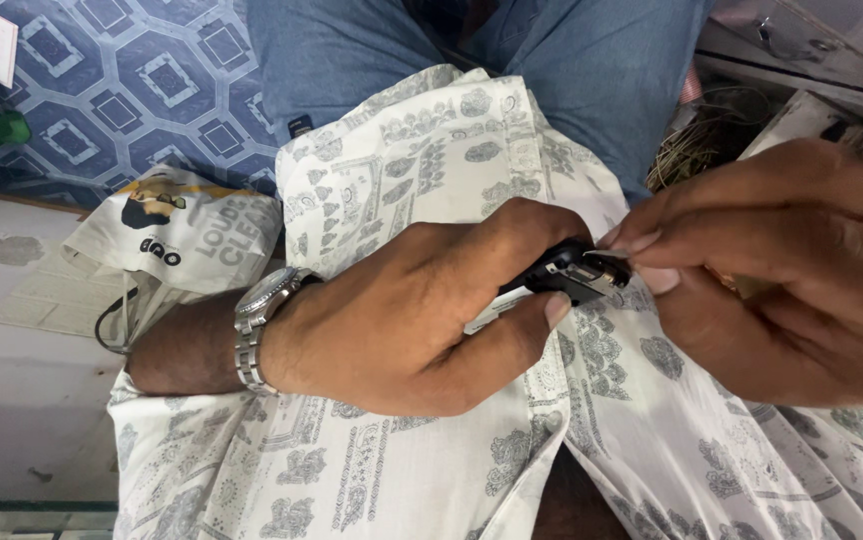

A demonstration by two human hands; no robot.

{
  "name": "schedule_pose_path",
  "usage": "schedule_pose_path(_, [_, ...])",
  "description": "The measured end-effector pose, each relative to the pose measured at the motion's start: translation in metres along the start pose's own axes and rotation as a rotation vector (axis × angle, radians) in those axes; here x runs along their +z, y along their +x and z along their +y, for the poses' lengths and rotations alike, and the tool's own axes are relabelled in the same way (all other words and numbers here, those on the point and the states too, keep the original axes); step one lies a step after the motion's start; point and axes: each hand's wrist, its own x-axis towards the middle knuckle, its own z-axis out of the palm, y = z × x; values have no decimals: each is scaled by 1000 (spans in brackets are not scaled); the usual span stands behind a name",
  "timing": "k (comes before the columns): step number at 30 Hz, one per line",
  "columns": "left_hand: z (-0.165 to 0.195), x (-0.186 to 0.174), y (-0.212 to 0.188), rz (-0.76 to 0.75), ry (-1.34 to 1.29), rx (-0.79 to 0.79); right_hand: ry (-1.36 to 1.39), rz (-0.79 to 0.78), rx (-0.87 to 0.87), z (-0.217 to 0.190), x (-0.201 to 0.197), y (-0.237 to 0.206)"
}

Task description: The person unscrews the back cover of a keypad mobile phone using a screwdriver, pries the cover open, works on the internal battery compartment, then reassembles the phone and presses its keypad buttons to test it. At the end the person plugs a charging cable into a smartphone.

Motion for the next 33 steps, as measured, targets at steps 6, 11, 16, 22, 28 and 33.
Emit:
schedule_pose_path(6, [-1,1,2,-1,16,12,-40,64,-34,-4,2,0])
schedule_pose_path(11, [3,-1,2,21,30,9,-106,28,-44,-6,3,-1])
schedule_pose_path(16, [6,-4,5,37,42,12,-159,32,7,-13,5,0])
schedule_pose_path(22, [7,-3,10,34,70,-53,-155,2,-16,-14,3,1])
schedule_pose_path(28, [8,-4,8,52,37,-18,-179,5,-1,-16,5,-2])
schedule_pose_path(33, [8,-3,8,50,35,-31,-155,22,-38,-18,6,3])
